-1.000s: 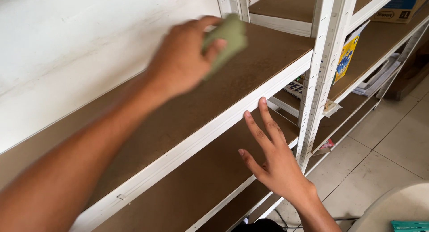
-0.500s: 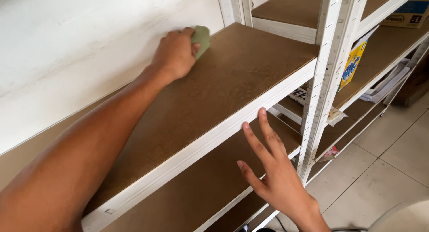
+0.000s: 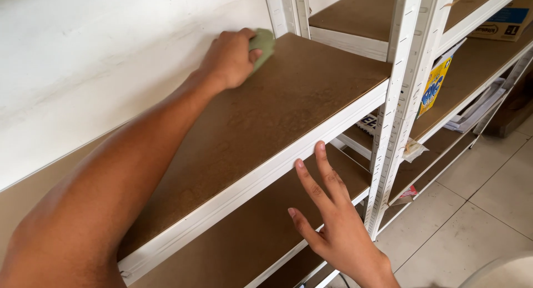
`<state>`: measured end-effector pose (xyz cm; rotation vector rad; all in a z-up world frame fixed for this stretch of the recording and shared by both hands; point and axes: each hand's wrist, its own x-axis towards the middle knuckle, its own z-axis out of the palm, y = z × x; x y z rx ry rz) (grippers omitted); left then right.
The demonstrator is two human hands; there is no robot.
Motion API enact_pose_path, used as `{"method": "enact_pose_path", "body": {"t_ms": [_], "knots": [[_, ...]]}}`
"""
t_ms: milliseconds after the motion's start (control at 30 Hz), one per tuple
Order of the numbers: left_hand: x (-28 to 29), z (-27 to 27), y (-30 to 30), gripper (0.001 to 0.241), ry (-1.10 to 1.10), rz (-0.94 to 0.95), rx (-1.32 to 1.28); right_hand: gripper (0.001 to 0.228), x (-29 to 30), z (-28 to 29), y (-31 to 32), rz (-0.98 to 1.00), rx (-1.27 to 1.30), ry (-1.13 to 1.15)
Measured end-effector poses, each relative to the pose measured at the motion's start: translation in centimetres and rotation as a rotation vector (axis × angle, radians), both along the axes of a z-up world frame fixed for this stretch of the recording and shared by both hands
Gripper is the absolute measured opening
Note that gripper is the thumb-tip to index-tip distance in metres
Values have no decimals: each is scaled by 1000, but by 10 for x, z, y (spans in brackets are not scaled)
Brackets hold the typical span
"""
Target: Cleaning the surfaces and edges of retail shelves using a sponge.
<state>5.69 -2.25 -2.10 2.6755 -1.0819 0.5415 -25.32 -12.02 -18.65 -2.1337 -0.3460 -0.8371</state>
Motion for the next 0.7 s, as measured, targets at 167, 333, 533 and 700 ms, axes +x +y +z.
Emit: {"method": "enact_pose_path", "body": {"t_ms": [167, 333, 533, 700], "knots": [[-18, 15, -3, 45, 146, -67, -34, 80, -1, -1, -1, 7, 1, 15], [9, -3, -12, 41, -48, 90, 59, 82, 0, -4, -2, 24, 14, 28], [17, 9, -19, 45, 56, -117, -38, 80, 3, -3, -2, 19, 14, 59], [30, -10, -36, 45, 28, 3, -30, 80, 3, -5, -4, 9, 5, 48]]}}
